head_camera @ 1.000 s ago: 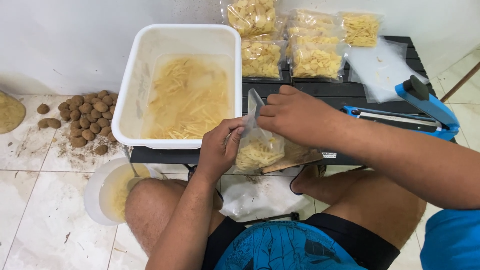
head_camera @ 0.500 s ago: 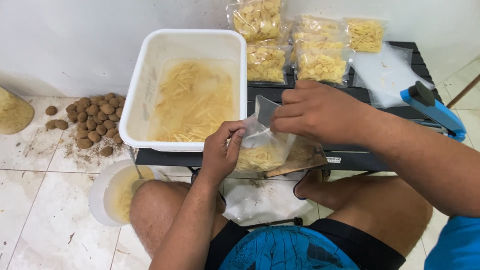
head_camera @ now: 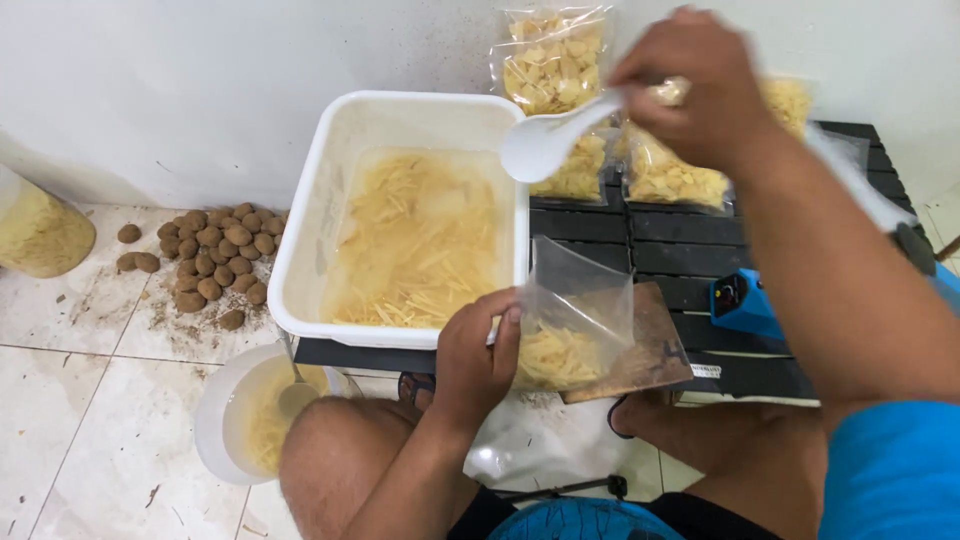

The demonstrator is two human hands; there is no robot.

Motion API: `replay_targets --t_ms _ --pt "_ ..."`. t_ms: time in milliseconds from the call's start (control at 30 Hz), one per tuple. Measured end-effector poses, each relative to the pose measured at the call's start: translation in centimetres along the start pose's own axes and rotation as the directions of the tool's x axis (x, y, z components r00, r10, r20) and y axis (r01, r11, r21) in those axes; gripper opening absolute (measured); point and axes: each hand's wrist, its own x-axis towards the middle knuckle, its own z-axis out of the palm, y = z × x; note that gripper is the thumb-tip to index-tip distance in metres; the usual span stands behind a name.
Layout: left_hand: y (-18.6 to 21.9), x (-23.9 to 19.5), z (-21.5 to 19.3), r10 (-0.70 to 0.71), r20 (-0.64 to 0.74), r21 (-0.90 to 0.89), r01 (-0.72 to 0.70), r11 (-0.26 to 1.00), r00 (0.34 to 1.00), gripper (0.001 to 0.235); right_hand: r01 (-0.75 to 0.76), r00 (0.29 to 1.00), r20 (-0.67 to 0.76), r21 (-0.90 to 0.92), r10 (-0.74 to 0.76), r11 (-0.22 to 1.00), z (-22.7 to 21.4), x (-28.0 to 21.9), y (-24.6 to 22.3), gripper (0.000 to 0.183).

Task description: The person scoops shredded food from a white tub filled with liquid using a white plastic spoon and transfers it into clear plastic bags. They hold the bag open with one hand, fill it with several spoonfuls, and place the filled bags on a black crate next to other sealed bags.

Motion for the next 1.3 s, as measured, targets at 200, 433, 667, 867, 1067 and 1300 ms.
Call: replay_targets --t_ms 200,433,667,867,1067,1300 --pt "-1.6 -0.8 0.8 0.033 0.037 0.066 -0.035 0.997 0.999 0.034 -0.202 0.887 0.383 -0.186 0.260 0.962 14.8 3.7 5.5 0.023" --pt "-0.4 -0.1 -0.1 0.104 -0.004 0.010 -0.104 0.995 0.995 0.022 0.049 0.864 0.500 -0.212 0.065 0.976 22.3 6.3 8.5 0.017" --pt "0.0 0.2 -0.2 0.133 -0.011 -0.014 -0.133 0.991 0.991 0.023 0.442 0.889 0.240 -0.226 -0.390 0.868 26.7 12.7 5.1 0.009" --pt "0.1 0.4 -0.3 0.123 0.012 -0.027 -0.123 0.992 0.992 0.024 0.517 0.854 0.144 -0.340 -0.499 0.786 31.8 15.0 4.4 0.021" --pt "-0.2 0.2 -0.5 0.107 0.028 -0.027 -0.106 0.994 0.994 0.027 0.111 0.990 0.087 0.015 -0.112 0.994 23.0 14.9 1.0 0.033" --pt "-1.1 -0.7 0.4 0.016 0.002 -0.012 -0.016 1.000 1.000 0.026 -0.669 0.739 0.393 0.519 0.547 0.531 6.2 1.0 -5.7 0.024"
